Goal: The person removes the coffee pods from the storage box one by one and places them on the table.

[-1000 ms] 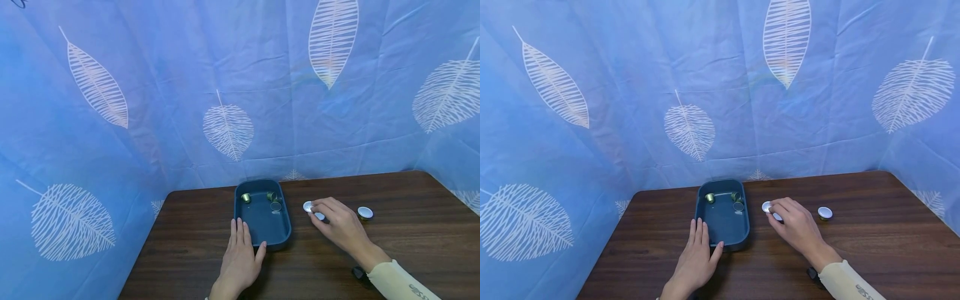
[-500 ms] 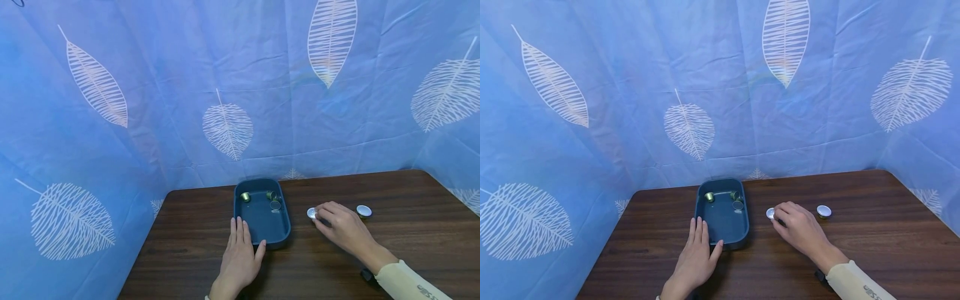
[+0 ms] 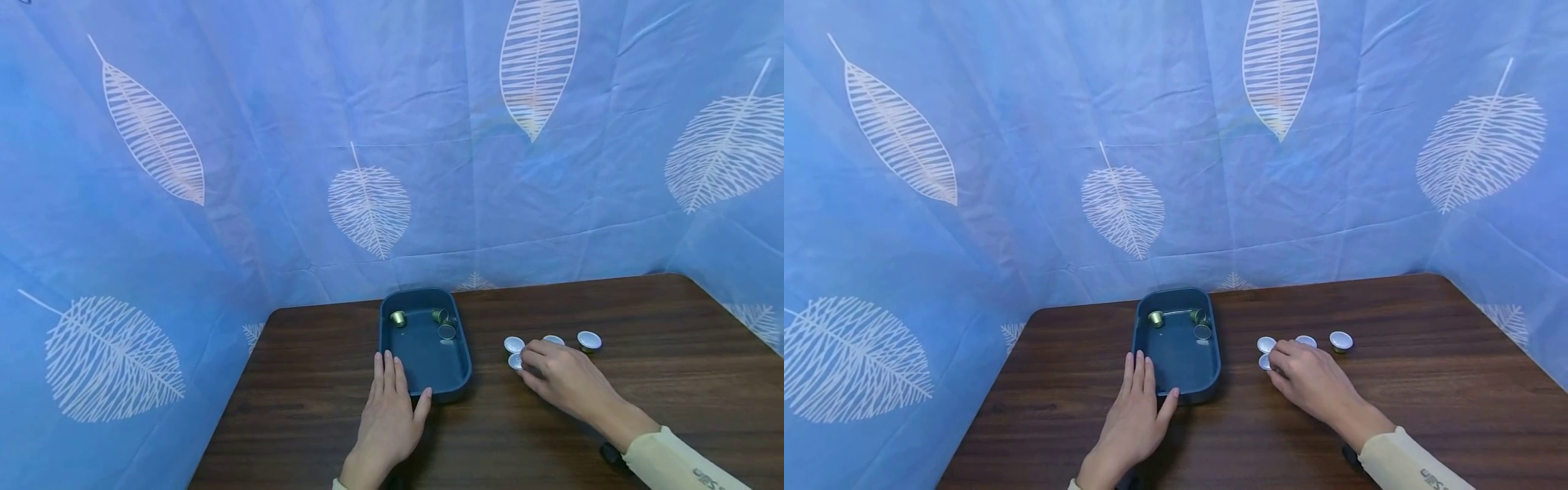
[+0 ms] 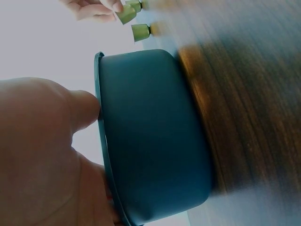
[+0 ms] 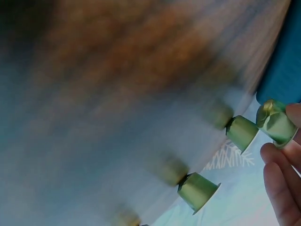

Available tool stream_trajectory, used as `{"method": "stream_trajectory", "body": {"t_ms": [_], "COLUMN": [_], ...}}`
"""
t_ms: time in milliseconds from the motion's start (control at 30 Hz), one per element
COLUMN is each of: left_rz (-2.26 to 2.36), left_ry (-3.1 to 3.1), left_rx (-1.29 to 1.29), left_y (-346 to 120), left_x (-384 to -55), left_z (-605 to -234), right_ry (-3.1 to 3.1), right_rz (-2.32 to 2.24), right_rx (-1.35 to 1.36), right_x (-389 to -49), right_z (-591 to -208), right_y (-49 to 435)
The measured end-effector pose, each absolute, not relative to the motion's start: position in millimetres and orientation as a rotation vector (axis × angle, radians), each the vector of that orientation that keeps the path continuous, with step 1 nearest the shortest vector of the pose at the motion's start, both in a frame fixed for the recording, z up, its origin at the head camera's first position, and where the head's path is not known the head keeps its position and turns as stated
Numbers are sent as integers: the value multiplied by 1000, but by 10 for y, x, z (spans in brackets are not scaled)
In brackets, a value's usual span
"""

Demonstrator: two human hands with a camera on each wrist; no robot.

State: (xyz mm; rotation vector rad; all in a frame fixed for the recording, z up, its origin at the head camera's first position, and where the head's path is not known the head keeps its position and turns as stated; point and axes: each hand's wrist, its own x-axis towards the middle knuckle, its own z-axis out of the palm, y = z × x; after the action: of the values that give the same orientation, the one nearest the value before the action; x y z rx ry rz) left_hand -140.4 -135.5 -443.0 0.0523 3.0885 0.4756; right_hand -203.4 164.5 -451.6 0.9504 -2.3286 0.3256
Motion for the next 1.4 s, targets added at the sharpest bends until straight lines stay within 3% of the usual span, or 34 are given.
{"method": "stream_trajectory", "body": {"t_ms": [1400], "left_rz": [474], "left_ry": [3090], "left_rx": [44], "left_y": [-1358], "left_x": [-1407], "left_z": [-4436], "right_ry": [-2420], "right_rz": [261], "right_rx": [868], "right_x": [-2041], "right_z": [-4417], "right_y": [1767]}}
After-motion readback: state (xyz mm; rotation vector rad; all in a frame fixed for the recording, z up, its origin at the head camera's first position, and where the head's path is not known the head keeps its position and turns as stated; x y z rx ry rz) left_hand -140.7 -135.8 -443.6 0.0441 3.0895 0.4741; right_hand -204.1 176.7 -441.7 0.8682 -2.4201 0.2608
